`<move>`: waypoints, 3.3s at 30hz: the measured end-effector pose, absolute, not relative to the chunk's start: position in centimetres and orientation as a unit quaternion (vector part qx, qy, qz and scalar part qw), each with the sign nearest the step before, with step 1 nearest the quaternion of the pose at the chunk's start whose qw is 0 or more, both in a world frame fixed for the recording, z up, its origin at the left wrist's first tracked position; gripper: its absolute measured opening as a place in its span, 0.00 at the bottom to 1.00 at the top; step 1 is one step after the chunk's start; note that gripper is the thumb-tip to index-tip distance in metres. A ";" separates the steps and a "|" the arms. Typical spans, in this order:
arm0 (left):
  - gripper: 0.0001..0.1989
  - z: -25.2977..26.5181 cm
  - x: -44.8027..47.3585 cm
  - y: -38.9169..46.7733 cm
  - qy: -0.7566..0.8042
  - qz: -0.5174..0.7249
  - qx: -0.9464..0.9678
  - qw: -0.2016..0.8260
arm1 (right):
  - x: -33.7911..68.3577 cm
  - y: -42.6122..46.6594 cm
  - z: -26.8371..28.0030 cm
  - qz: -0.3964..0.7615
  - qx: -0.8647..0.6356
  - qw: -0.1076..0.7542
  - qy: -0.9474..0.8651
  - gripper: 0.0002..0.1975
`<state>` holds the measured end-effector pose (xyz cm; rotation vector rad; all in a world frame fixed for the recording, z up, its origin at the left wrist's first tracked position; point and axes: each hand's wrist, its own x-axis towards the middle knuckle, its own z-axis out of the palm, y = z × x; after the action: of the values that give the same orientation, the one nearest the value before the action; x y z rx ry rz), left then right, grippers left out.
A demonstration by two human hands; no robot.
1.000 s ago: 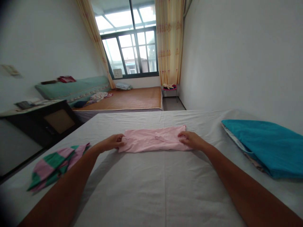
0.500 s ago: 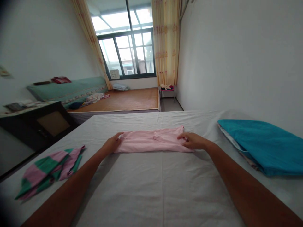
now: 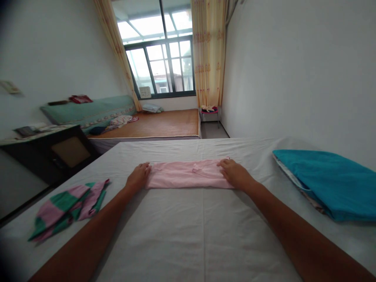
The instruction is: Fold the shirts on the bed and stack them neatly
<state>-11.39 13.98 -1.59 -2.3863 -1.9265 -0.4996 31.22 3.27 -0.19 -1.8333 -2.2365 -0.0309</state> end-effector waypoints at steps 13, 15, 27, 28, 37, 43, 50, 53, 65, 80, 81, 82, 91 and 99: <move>0.23 -2.5 -8.8 13.7 -0.557 -0.156 -0.813 -0.066 | 27.4 2.6 -3.2 0.047 -0.560 0.078 -0.823 0.28; 0.25 -2.5 -8.6 13.5 -0.545 -0.180 -0.816 -0.071 | 27.4 2.6 -3.1 0.040 -0.558 0.082 -0.825 0.27; 0.28 0.9 -14.2 15.8 -0.611 -0.236 -0.753 -0.053 | 26.9 2.3 -1.4 0.003 -0.523 0.195 -0.830 0.21; 0.28 1.1 -14.3 15.7 -0.625 -0.216 -0.748 -0.051 | 26.9 2.3 -1.4 0.002 -0.520 0.200 -0.830 0.21; 0.36 2.2 -6.5 12.6 -0.493 -0.302 -0.804 -0.137 | 26.9 2.4 -1.8 0.005 -0.497 0.205 -0.843 0.16; 0.31 -1.4 -3.1 10.7 -0.475 -0.237 -0.833 -0.157 | 26.2 1.9 -1.4 0.010 -0.480 0.170 -0.861 0.14; 0.21 -1.9 -2.8 11.2 -0.472 -0.314 -0.818 -0.095 | 25.9 1.9 -1.6 0.000 -0.461 0.146 -0.875 0.16; 0.22 -2.2 -2.5 11.0 -0.454 -0.297 -0.833 -0.102 | 25.7 1.9 -1.8 -0.003 -0.462 0.139 -0.876 0.17; 0.23 -3.7 -3.8 11.5 -0.391 -0.146 -0.909 -0.010 | 24.5 2.0 -2.3 -0.017 -0.486 0.168 -0.857 0.25; 0.26 -3.0 -7.4 13.2 -0.547 -0.186 -0.815 -0.055 | 26.0 2.5 -3.0 0.112 -0.455 0.193 -0.862 0.22; 0.27 -3.1 -7.2 13.3 -0.537 -0.207 -0.814 -0.072 | 26.0 2.7 -3.0 0.113 -0.458 0.200 -0.858 0.22; 0.28 -3.2 -6.9 13.5 -0.532 -0.231 -0.809 -0.091 | 26.1 2.8 -3.0 0.111 -0.462 0.208 -0.855 0.22; 0.30 -1.0 -6.7 13.1 -0.500 -0.309 -0.746 -0.314 | 25.9 2.4 -2.3 0.023 -0.457 0.232 -0.858 0.20; 0.27 6.7 -6.3 14.2 -0.542 -0.161 -0.824 -0.006 | 27.4 3.0 -0.9 0.004 -0.480 0.281 -0.831 0.18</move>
<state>-6.26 14.19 6.71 -2.5993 -1.7103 -0.5091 27.39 3.04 -0.87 -1.2851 -2.2268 0.0099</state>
